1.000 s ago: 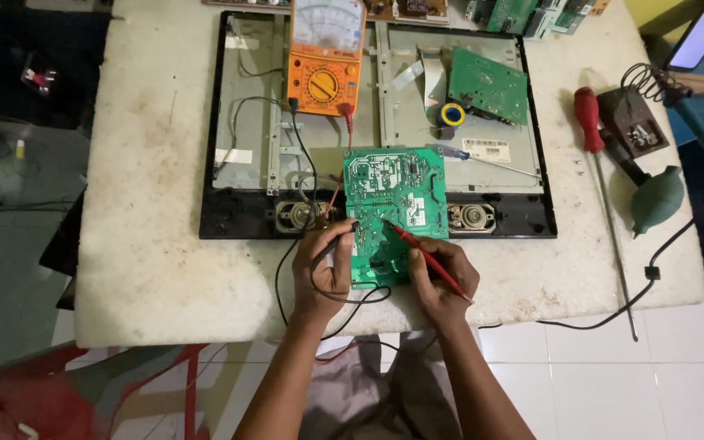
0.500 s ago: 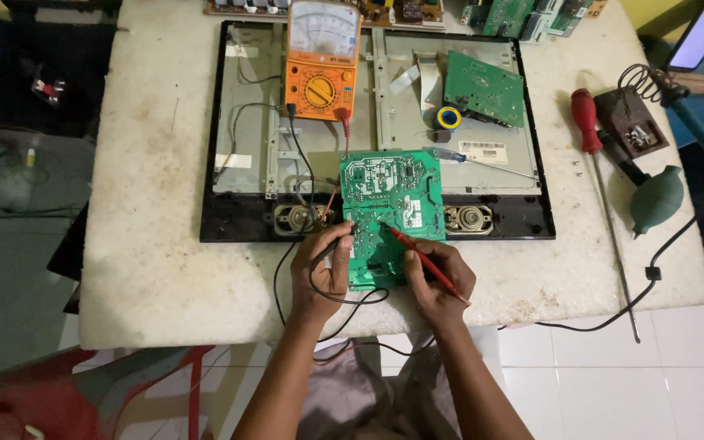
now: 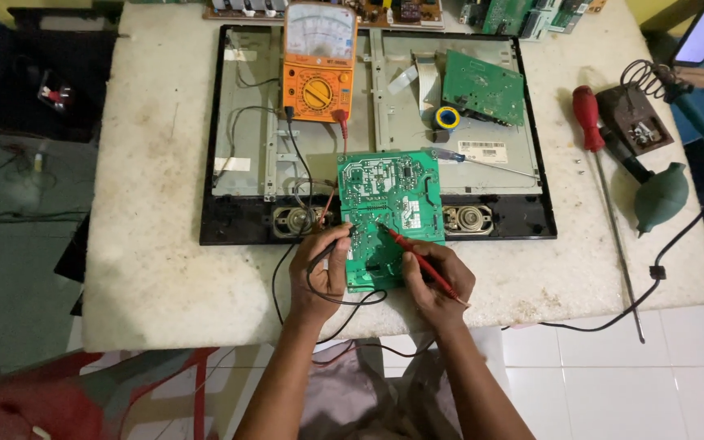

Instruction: Testing a circuit board using an analog multimeter to diagnose faults on an electronics repair bench.

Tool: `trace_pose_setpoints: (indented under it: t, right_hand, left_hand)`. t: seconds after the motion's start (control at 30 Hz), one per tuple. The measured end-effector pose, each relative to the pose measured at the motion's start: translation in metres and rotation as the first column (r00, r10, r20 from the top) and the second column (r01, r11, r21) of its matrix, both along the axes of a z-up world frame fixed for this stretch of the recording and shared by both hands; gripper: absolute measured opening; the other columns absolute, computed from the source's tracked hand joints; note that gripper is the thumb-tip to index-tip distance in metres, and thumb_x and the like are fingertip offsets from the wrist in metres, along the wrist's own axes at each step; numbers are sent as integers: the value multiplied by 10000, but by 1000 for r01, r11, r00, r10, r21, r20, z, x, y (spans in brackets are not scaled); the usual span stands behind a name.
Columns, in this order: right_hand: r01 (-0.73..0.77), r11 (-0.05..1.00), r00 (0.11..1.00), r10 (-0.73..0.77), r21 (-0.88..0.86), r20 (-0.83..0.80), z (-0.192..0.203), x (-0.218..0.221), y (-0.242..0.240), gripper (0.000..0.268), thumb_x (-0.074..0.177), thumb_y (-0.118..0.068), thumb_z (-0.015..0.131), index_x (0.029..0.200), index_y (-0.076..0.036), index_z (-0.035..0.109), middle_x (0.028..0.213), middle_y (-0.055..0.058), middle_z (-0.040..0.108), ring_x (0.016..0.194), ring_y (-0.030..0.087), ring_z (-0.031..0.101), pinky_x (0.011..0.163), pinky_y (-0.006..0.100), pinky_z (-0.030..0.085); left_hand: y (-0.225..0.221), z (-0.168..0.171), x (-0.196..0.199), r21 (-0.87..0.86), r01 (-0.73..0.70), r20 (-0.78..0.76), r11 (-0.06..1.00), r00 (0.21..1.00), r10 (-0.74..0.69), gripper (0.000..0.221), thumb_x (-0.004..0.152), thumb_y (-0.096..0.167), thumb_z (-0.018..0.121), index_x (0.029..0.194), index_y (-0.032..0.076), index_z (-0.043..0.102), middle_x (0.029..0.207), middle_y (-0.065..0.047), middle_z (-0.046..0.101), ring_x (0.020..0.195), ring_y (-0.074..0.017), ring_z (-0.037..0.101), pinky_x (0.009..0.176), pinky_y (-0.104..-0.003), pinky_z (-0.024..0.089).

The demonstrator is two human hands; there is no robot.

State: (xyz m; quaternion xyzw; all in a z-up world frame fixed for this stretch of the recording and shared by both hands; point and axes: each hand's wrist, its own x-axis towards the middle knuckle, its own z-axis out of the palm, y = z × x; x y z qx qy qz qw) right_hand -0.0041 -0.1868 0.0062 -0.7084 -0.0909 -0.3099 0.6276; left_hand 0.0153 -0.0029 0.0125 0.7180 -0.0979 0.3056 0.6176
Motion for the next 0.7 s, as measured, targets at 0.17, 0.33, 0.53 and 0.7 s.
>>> trace_pose_setpoints:
  t: [0.17, 0.33, 0.53, 0.7]
  right_hand:
    - [7, 999, 1000, -7, -36, -5, 14, 0, 3, 141, 847, 32, 815, 930, 71, 708, 896, 252, 769, 742, 256, 761, 674, 355, 597]
    - [11, 999, 1000, -12, -51, 0, 11, 0, 2, 132, 854, 32, 808, 925, 75, 705, 890, 247, 770, 739, 261, 759, 680, 356, 595]
    - [32, 995, 999, -31, -93, 5, 9, 0, 2, 139, 852, 25, 815, 925, 61, 703, 895, 243, 772, 750, 271, 769, 675, 352, 596]
    - [22, 997, 1000, -20, -81, 23, 20, 0, 6, 169, 849, 39, 818, 935, 73, 677, 902, 254, 764, 773, 266, 763, 696, 345, 596]
  left_hand:
    - [0, -3, 0, 24, -11, -3, 1000, 1000, 11, 126, 996, 126, 680, 1040, 52, 772, 1007, -123, 782, 945, -302, 765, 850, -370, 614]
    - [1, -3, 0, 23, 0, 0, 1000, 1000, 0, 125, 992, 120, 685, 1037, 40, 770, 1010, -135, 781, 958, -313, 763, 869, -374, 606]
    - [0, -3, 0, 17, 1, 12, 1000, 1000, -1, 134, 1004, 114, 668, 1050, 36, 767, 1008, -145, 780, 960, -330, 760, 868, -394, 608]
    - [1, -4, 0, 29, -8, 7, 1000, 1000, 8, 123, 991, 119, 682, 1033, 47, 772, 1011, -126, 786, 963, -305, 765, 864, -368, 608]
